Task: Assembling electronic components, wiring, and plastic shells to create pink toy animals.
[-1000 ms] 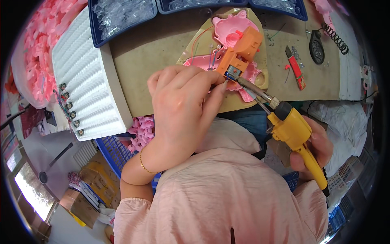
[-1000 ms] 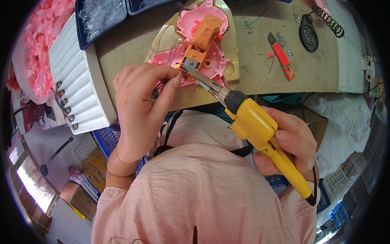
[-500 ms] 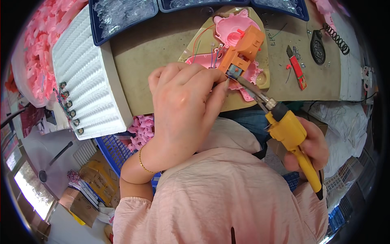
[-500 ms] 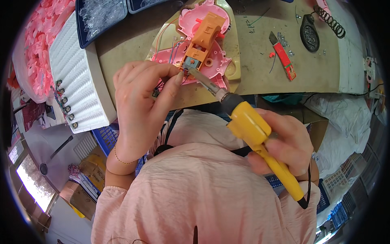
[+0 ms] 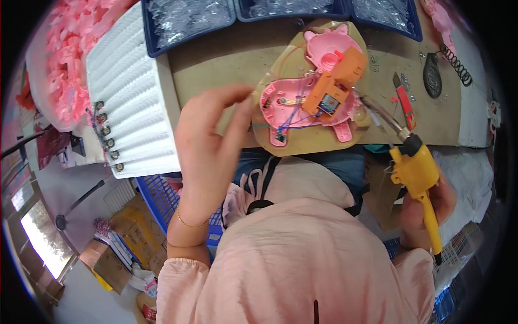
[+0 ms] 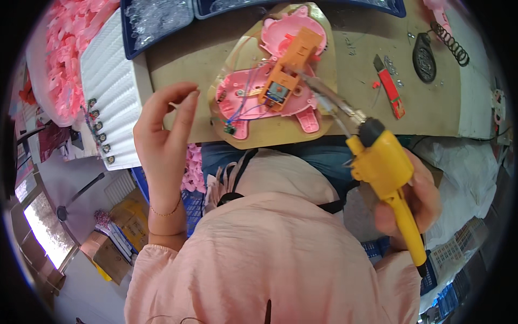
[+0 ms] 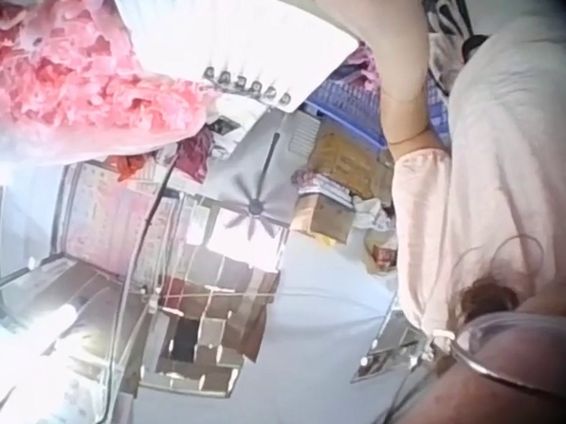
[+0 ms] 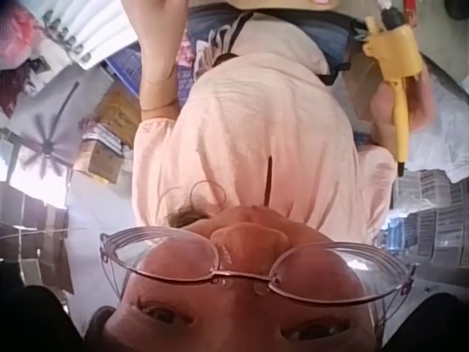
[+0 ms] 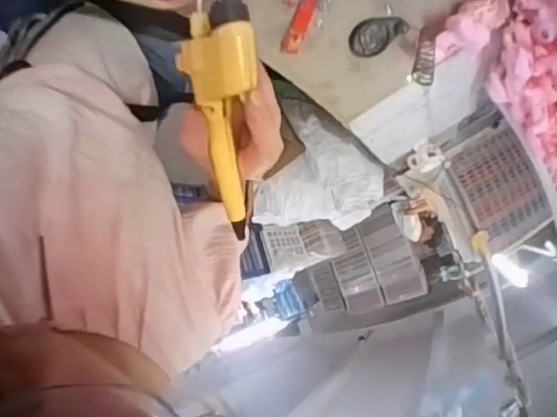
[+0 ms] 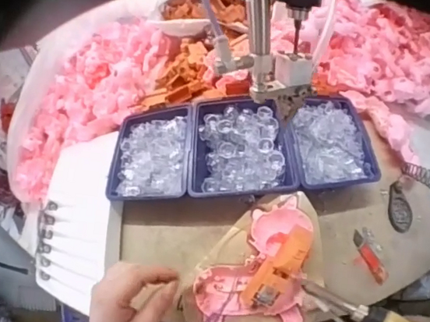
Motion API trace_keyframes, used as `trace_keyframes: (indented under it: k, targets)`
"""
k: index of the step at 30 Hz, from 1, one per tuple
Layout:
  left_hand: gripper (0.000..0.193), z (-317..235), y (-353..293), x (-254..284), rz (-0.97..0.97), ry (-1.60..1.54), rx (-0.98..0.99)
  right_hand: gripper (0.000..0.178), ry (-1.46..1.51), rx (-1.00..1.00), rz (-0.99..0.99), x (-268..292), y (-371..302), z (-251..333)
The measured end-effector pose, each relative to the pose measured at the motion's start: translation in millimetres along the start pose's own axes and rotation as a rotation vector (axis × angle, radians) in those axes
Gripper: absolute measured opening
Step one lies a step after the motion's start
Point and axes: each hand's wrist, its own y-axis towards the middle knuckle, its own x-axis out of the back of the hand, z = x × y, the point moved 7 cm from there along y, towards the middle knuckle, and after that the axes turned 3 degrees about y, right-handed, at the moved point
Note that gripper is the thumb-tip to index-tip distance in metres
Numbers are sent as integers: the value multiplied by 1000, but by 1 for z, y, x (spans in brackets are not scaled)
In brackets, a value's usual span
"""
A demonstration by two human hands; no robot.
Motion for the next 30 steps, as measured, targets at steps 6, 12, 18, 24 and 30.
trace_keyframes:
  k: [6,12,18,24,30]
  targets:
    - [17,35,-8,-9,167,-256,370,57,-81,-35,-9,0,2,-4]
    - [13,-8,29,-16,110,54,-173,56,-85,24,-69,0,2,4]
    - [11,-17,40,-47,112,244,-314,56,-108,-22,-193,8,-13,-2]
    - [13,1,33,-32,32,-11,-105,59,-114,-45,-218,4,-2,-2]
    - [13,-16,32,-46,12,265,-268,63,-141,-40,-266,4,-2,0]
